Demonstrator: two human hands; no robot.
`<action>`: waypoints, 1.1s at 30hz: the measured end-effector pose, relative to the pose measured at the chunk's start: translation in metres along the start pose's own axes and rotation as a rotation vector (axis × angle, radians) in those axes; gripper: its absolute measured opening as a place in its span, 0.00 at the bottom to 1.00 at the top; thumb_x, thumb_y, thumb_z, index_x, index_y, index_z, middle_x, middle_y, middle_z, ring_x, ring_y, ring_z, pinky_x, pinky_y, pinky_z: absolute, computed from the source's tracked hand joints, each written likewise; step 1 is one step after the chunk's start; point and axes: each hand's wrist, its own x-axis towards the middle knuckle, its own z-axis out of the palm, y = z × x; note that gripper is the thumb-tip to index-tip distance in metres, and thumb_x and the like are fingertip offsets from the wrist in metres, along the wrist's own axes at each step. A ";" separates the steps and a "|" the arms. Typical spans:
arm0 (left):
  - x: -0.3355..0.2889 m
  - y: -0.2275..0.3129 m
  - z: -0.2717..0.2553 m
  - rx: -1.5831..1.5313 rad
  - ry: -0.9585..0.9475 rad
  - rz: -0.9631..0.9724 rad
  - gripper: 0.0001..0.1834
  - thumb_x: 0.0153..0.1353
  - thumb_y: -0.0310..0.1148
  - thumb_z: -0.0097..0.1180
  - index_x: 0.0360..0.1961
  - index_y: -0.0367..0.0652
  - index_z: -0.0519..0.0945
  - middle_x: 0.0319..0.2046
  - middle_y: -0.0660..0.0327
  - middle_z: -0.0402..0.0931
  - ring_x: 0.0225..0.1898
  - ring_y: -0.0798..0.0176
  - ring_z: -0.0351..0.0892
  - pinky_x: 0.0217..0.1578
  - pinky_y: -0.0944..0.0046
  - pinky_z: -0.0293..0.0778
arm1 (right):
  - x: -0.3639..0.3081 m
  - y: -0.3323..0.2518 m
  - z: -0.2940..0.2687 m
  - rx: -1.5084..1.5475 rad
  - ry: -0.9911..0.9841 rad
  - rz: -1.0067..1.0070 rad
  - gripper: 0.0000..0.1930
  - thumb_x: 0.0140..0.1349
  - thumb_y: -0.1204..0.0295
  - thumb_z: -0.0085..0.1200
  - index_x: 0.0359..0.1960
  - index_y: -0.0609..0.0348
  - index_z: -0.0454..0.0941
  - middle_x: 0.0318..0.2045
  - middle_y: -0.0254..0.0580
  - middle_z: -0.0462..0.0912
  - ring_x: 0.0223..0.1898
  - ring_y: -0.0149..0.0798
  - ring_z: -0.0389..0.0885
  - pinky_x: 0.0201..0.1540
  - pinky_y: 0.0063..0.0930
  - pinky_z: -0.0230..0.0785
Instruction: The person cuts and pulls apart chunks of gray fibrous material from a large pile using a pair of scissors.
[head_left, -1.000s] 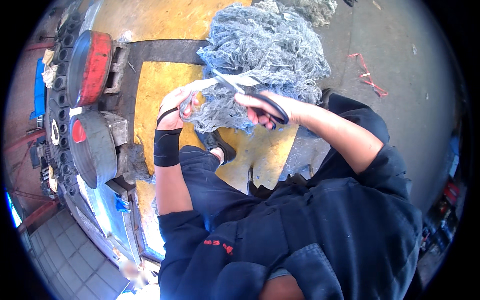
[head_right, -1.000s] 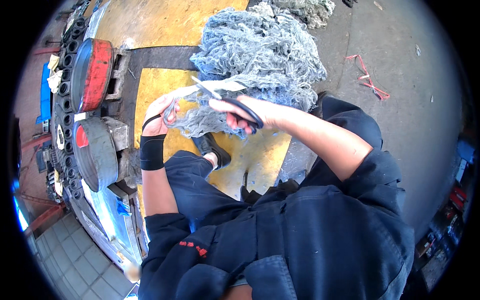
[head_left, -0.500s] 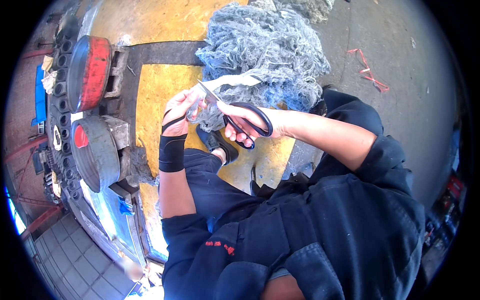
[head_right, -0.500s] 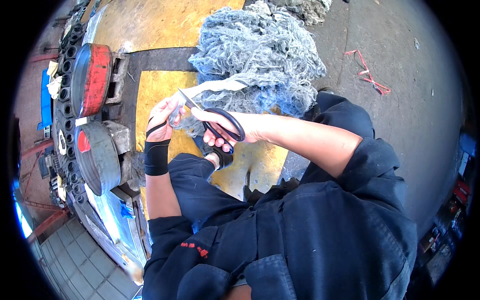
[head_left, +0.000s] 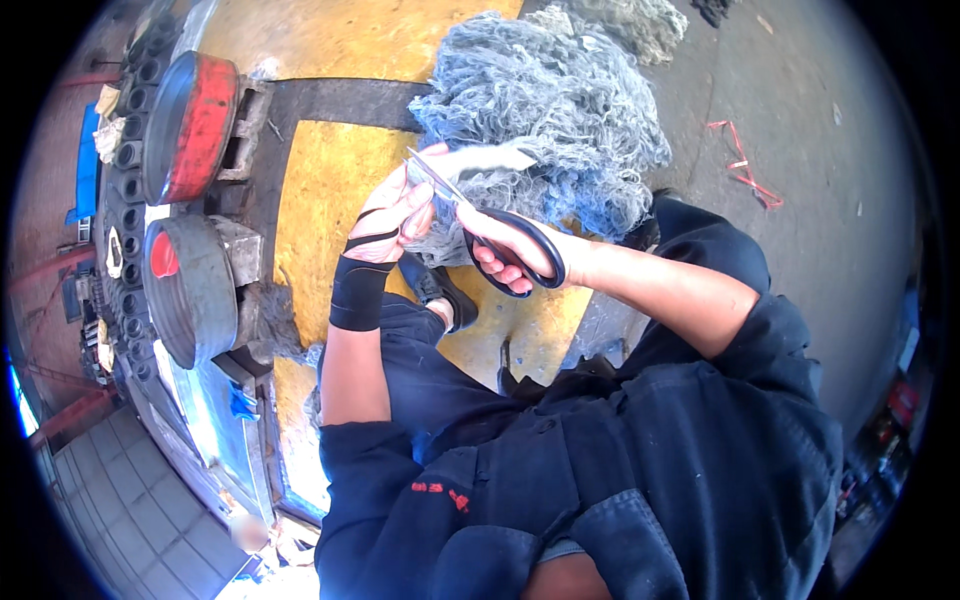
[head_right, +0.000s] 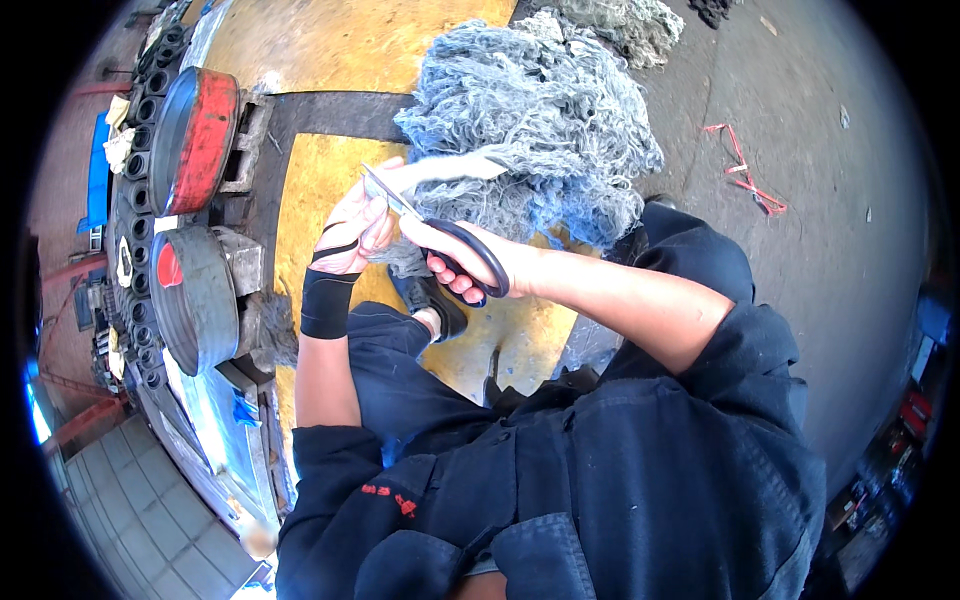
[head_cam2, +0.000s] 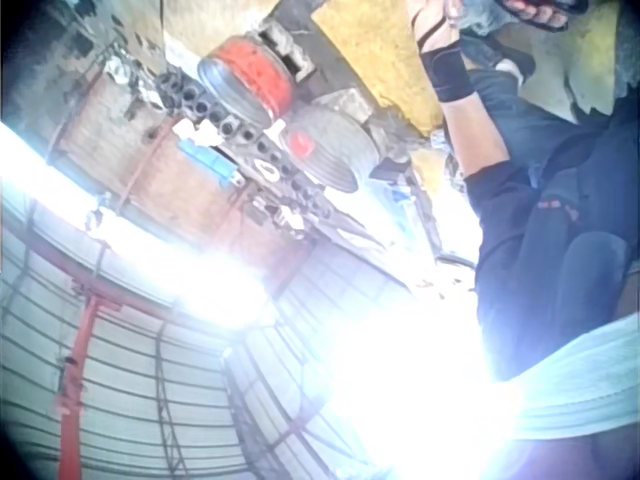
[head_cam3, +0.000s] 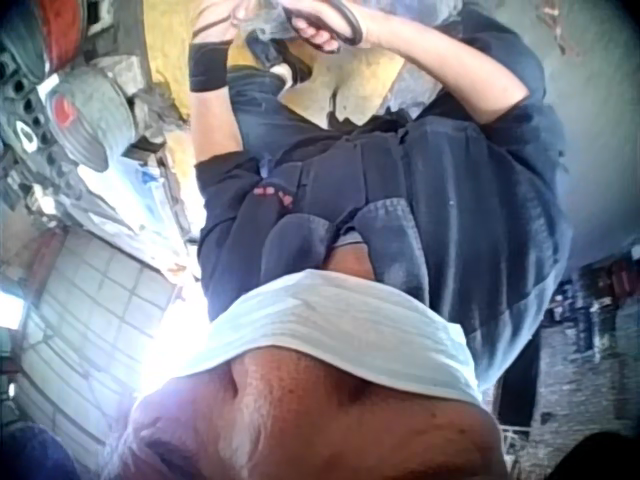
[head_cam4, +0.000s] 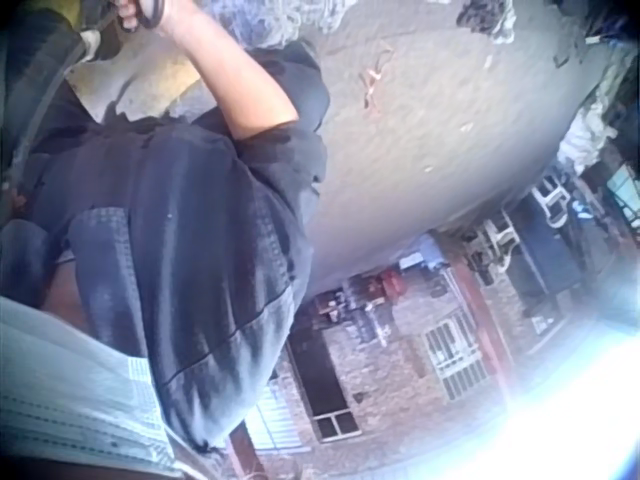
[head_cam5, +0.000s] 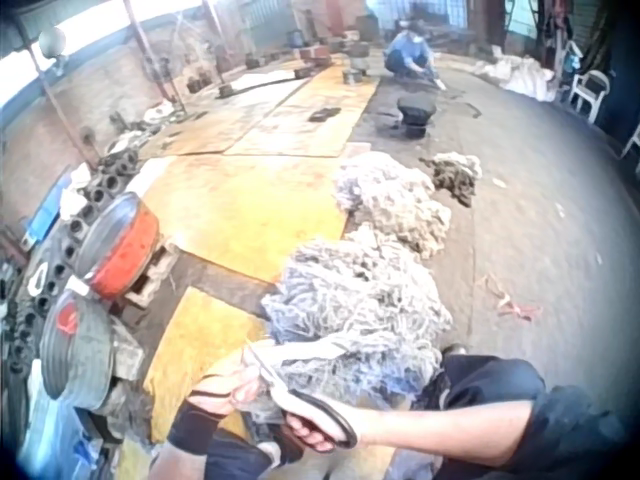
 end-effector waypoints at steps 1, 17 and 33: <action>0.001 -0.001 -0.004 0.012 -0.008 -0.019 0.23 0.64 0.33 0.49 0.58 0.35 0.63 0.15 0.71 0.63 0.13 0.79 0.57 0.15 0.78 0.51 | -0.004 -0.003 0.001 -0.057 0.029 -0.003 0.30 0.58 0.37 0.41 0.17 0.52 0.61 0.11 0.26 0.59 0.10 0.23 0.57 0.10 0.18 0.51; 0.000 0.003 0.001 0.233 0.177 -0.018 0.11 0.64 0.37 0.50 0.34 0.39 0.76 0.13 0.71 0.64 0.12 0.79 0.57 0.14 0.78 0.50 | -0.007 -0.018 -0.010 -0.235 0.076 -0.191 0.32 0.56 0.37 0.45 0.11 0.54 0.62 0.08 0.30 0.63 0.06 0.26 0.63 0.08 0.19 0.55; 0.012 0.000 0.020 0.165 0.109 0.049 0.14 0.65 0.36 0.47 0.43 0.35 0.76 0.13 0.70 0.63 0.13 0.79 0.57 0.15 0.78 0.51 | 0.013 -0.050 -0.044 -0.672 0.402 -0.544 0.29 0.35 0.57 0.73 0.33 0.62 0.72 0.27 0.39 0.76 0.32 0.34 0.73 0.37 0.26 0.66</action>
